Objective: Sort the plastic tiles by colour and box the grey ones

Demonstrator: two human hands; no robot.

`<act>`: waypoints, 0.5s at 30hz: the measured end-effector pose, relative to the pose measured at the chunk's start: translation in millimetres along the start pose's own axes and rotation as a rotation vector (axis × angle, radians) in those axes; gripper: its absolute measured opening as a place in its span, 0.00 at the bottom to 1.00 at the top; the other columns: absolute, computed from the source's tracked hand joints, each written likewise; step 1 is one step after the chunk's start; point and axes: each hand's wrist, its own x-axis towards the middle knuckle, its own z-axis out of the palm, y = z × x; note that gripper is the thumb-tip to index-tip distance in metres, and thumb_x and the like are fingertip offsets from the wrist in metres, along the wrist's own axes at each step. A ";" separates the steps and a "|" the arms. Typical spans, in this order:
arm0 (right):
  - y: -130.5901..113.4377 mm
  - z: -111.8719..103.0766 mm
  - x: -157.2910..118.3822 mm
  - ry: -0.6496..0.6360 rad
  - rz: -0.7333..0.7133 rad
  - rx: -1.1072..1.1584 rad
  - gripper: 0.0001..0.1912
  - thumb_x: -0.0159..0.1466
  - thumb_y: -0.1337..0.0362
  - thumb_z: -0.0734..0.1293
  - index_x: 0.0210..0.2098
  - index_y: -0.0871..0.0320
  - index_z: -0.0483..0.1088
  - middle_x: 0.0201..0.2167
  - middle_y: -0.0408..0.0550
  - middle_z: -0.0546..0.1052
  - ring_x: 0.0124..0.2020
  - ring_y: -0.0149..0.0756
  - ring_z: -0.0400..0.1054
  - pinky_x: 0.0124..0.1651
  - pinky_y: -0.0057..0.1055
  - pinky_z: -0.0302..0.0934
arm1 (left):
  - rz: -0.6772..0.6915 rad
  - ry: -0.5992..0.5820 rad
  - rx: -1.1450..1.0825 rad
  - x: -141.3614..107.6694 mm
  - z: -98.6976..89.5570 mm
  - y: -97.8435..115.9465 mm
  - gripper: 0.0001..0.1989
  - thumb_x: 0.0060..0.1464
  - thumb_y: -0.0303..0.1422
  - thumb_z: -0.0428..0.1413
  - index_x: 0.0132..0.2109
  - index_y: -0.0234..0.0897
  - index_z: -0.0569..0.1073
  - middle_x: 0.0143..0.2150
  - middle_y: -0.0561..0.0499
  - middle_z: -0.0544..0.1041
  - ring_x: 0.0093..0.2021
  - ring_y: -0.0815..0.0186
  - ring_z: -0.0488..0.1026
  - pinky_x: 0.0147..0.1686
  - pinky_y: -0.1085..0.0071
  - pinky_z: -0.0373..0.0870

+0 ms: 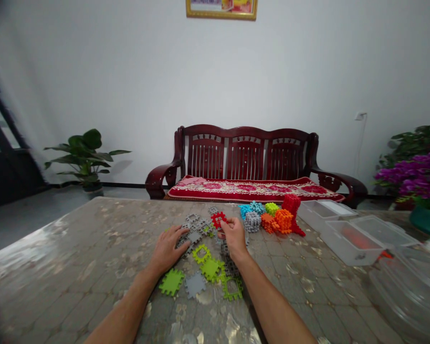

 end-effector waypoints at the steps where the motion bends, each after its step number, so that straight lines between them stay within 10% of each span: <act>1: -1.6 -0.4 -1.5 0.012 0.003 0.034 0.26 0.44 0.47 0.76 0.34 0.51 0.62 0.26 0.42 0.78 0.27 0.40 0.73 0.30 0.36 0.68 | 0.028 0.033 -0.037 0.4 -0.1 0.3 0.18 0.59 0.40 0.55 0.55 0.46 0.78 0.64 0.46 0.74 0.67 0.52 0.65 0.69 0.47 0.52; 15: 13.2 41.7 -39.9 -0.019 -0.001 0.210 0.25 0.43 0.48 0.79 0.31 0.55 0.68 0.24 0.38 0.76 0.27 0.31 0.69 0.34 0.28 0.63 | 0.094 0.052 -0.312 2.8 13.8 28.0 0.14 0.56 0.43 0.54 0.30 0.38 0.75 0.32 0.49 0.79 0.37 0.61 0.73 0.42 0.65 0.68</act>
